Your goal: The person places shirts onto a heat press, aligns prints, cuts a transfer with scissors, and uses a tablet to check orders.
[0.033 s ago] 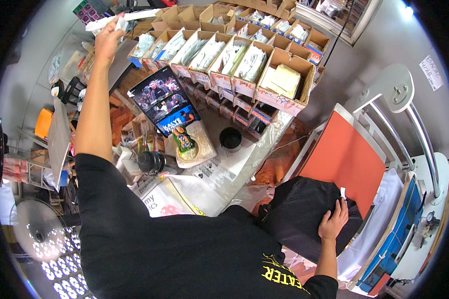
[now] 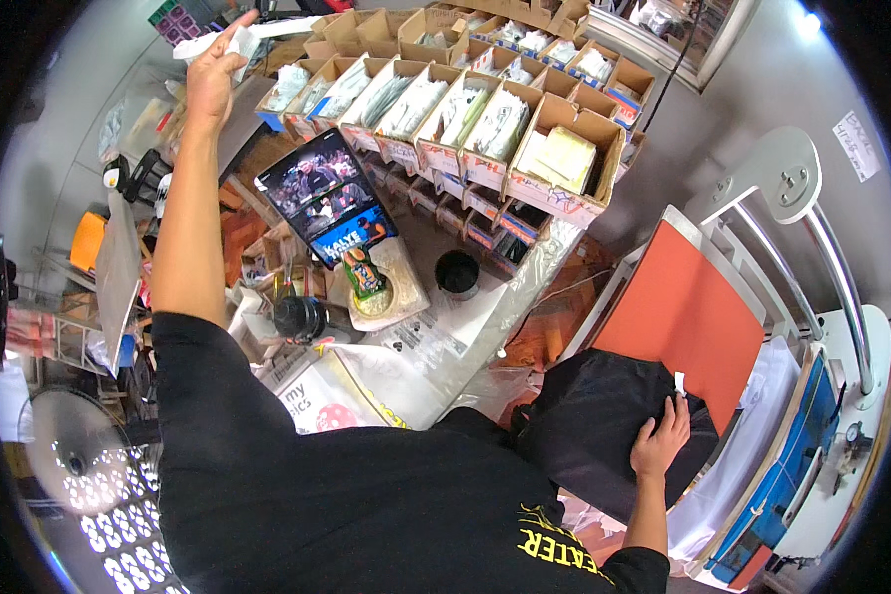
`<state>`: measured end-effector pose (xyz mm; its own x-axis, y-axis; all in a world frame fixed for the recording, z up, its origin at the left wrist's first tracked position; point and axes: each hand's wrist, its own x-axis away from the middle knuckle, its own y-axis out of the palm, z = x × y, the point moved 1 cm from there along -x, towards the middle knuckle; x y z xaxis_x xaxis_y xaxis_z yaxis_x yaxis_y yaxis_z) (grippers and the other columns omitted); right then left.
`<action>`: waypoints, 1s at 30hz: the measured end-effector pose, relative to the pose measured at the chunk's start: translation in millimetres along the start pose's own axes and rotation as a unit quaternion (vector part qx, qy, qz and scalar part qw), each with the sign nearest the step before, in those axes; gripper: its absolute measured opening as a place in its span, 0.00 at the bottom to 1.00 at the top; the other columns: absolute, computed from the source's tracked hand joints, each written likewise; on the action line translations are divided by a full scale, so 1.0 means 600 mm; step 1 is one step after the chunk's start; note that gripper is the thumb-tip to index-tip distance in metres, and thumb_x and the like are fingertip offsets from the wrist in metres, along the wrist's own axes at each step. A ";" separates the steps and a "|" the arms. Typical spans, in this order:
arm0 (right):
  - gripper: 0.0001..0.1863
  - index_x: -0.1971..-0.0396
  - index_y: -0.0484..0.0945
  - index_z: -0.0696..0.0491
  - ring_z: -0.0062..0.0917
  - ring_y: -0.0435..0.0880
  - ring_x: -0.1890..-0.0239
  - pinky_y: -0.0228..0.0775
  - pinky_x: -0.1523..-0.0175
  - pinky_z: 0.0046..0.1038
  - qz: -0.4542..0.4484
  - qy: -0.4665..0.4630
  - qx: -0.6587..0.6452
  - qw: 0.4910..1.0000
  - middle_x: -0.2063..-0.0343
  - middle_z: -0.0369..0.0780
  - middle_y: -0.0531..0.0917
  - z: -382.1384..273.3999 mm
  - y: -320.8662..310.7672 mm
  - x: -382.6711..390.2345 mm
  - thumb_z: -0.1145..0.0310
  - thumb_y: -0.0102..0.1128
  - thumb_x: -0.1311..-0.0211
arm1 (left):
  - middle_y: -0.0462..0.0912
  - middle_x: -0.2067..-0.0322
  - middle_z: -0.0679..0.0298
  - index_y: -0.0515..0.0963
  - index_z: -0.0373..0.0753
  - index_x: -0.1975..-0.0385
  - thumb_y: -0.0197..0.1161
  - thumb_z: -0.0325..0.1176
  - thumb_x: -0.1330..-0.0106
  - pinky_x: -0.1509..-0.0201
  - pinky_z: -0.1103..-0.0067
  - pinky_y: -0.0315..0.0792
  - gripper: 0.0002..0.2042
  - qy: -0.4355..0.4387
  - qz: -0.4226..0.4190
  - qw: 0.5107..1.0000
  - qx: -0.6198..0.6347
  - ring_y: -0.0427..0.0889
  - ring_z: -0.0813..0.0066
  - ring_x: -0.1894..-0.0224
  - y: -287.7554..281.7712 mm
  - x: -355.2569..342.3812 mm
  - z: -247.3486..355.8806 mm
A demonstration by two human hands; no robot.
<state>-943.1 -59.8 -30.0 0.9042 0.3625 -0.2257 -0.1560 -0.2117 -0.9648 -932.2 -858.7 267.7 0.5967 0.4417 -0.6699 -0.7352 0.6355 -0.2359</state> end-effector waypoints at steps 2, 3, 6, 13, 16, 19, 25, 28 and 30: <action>0.27 0.38 0.68 0.56 0.43 0.59 0.30 0.47 0.28 0.44 -0.015 0.005 0.013 1.000 0.33 0.46 0.65 0.006 -0.015 0.009 0.65 0.50 0.37 | 0.81 0.51 0.53 0.82 0.39 0.53 0.58 0.29 0.49 0.39 0.73 0.67 0.20 -0.081 -0.113 0.935 0.328 0.78 0.59 0.47 0.106 0.092 0.098; 0.27 0.38 0.68 0.58 0.44 0.59 0.30 0.48 0.28 0.45 -0.019 0.006 -0.003 1.000 0.34 0.49 0.65 0.007 -0.021 0.012 0.67 0.53 0.38 | 0.81 0.55 0.53 0.81 0.37 0.58 0.59 0.31 0.52 0.39 0.69 0.67 0.18 -0.047 -0.168 0.920 0.350 0.78 0.58 0.48 0.160 0.148 0.141; 0.29 0.38 0.67 0.59 0.46 0.60 0.31 0.51 0.29 0.45 0.044 0.051 -0.107 0.992 0.35 0.52 0.65 0.000 -0.047 0.008 0.70 0.58 0.41 | 0.78 0.66 0.58 0.76 0.38 0.74 0.64 0.35 0.52 0.45 0.67 0.69 0.09 -0.083 -0.235 0.911 0.328 0.78 0.64 0.58 0.319 0.328 0.231; 0.12 0.58 0.82 0.59 0.22 0.83 0.62 0.74 0.55 0.24 -0.103 0.158 -0.517 0.835 0.66 0.40 0.85 -0.025 -0.116 0.060 0.67 0.64 0.37 | 0.76 0.55 0.63 0.82 0.35 0.58 0.57 0.45 0.27 0.46 0.78 0.69 0.17 -0.326 -0.393 0.730 0.454 0.75 0.73 0.51 0.612 0.781 0.343; 0.11 0.62 0.82 0.60 0.17 0.79 0.71 0.72 0.64 0.23 -0.210 0.195 -0.559 0.778 0.73 0.37 0.84 0.003 -0.123 0.122 0.67 0.64 0.36 | 0.77 0.56 0.62 0.83 0.33 0.60 0.52 0.36 0.24 0.45 0.79 0.69 0.14 -0.396 -0.433 0.717 0.377 0.77 0.74 0.52 0.666 0.881 0.411; 0.09 0.66 0.83 0.59 0.19 0.80 0.72 0.72 0.65 0.25 -0.184 0.196 -0.512 0.816 0.75 0.39 0.83 0.038 -0.121 0.147 0.67 0.64 0.37 | 0.77 0.55 0.63 0.82 0.31 0.58 0.52 0.36 0.24 0.44 0.78 0.68 0.15 -0.446 -0.448 0.677 0.376 0.76 0.74 0.51 0.694 0.915 0.446; 0.13 0.67 0.84 0.61 0.27 0.86 0.68 0.75 0.61 0.29 -0.133 0.230 -0.443 0.856 0.73 0.46 0.86 0.119 -0.093 0.055 0.64 0.63 0.39 | 0.79 0.57 0.57 0.82 0.35 0.64 0.65 0.25 0.40 0.47 0.74 0.72 0.06 -0.140 -0.386 0.907 0.093 0.78 0.64 0.51 0.747 0.841 0.434; 0.17 0.67 0.85 0.61 0.36 0.87 0.67 0.76 0.58 0.35 -0.086 0.253 -0.392 0.880 0.73 0.49 0.86 0.113 -0.081 -0.026 0.59 0.63 0.41 | 0.79 0.57 0.58 0.81 0.37 0.67 0.65 0.26 0.43 0.47 0.65 0.69 0.05 0.013 -0.332 0.943 -0.001 0.76 0.56 0.51 0.786 0.798 0.398; 0.17 0.66 0.83 0.59 0.42 0.85 0.59 0.75 0.53 0.37 -0.069 0.256 -0.317 0.911 0.64 0.50 0.85 0.103 -0.072 -0.047 0.58 0.63 0.41 | 0.79 0.56 0.56 0.80 0.37 0.68 0.65 0.27 0.43 0.43 0.62 0.67 0.05 0.060 -0.325 0.943 -0.026 0.76 0.54 0.48 0.810 0.781 0.384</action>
<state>-986.8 -4.6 10.0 0.9900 -0.0106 0.1403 0.0872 -0.7366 -0.6707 -935.7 -196.7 1.3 0.8886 -0.1073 -0.4460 -0.2436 0.7134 -0.6570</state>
